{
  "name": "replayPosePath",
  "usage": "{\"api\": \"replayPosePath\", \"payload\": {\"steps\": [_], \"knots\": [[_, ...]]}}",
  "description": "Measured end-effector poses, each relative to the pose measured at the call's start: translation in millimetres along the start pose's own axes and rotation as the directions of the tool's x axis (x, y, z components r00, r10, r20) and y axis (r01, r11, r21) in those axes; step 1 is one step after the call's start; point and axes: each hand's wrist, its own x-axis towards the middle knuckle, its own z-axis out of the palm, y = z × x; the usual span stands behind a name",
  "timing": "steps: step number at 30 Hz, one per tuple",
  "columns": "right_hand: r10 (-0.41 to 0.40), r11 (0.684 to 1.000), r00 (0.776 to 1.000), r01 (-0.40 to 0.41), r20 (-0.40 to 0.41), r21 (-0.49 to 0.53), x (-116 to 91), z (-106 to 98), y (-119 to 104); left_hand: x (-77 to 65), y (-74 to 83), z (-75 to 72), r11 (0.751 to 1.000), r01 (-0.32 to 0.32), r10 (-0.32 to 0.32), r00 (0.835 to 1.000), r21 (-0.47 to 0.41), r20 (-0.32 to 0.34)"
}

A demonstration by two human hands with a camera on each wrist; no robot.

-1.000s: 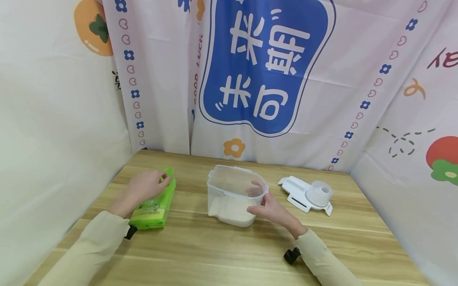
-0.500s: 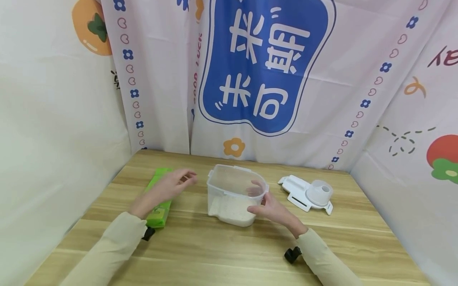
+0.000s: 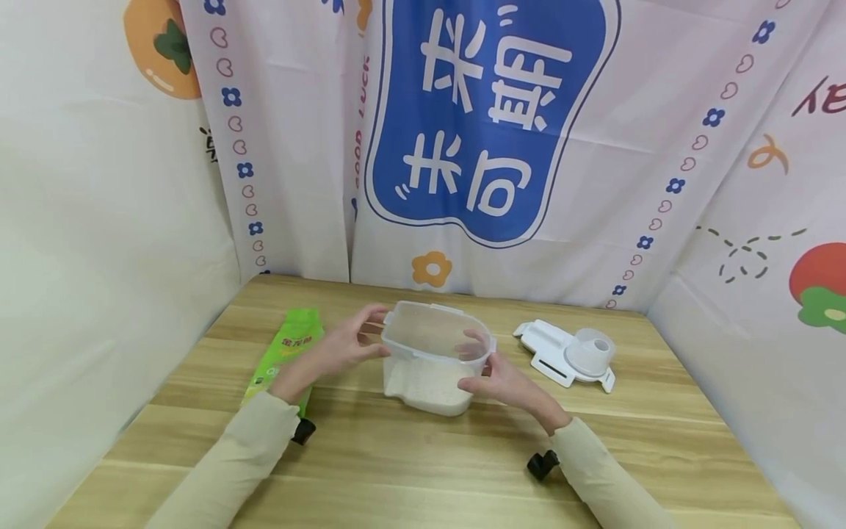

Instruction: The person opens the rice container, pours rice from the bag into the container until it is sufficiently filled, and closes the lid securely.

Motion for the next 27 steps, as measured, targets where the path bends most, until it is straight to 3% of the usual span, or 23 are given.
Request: {"api": "replayPosePath", "payload": {"steps": [13,22,27], "knots": [[0.053,0.998,0.996,-0.051,0.067,-0.043,-2,-12,-5,13.3,-2.0,20.2,0.991,0.111,-0.107,0.993,-0.08,0.058],[0.121,0.987,0.985,-0.106,0.123,-0.118,-6,-26,-12,18.6,-7.1,31.2,0.997,0.072,-0.071,0.996,-0.02,0.056],[0.118,0.983,0.983,-0.095,0.139,-0.159,-11,-40,-14,19.9,-9.7,33.0,0.997,0.04,-0.037,0.998,-0.068,0.056]]}}
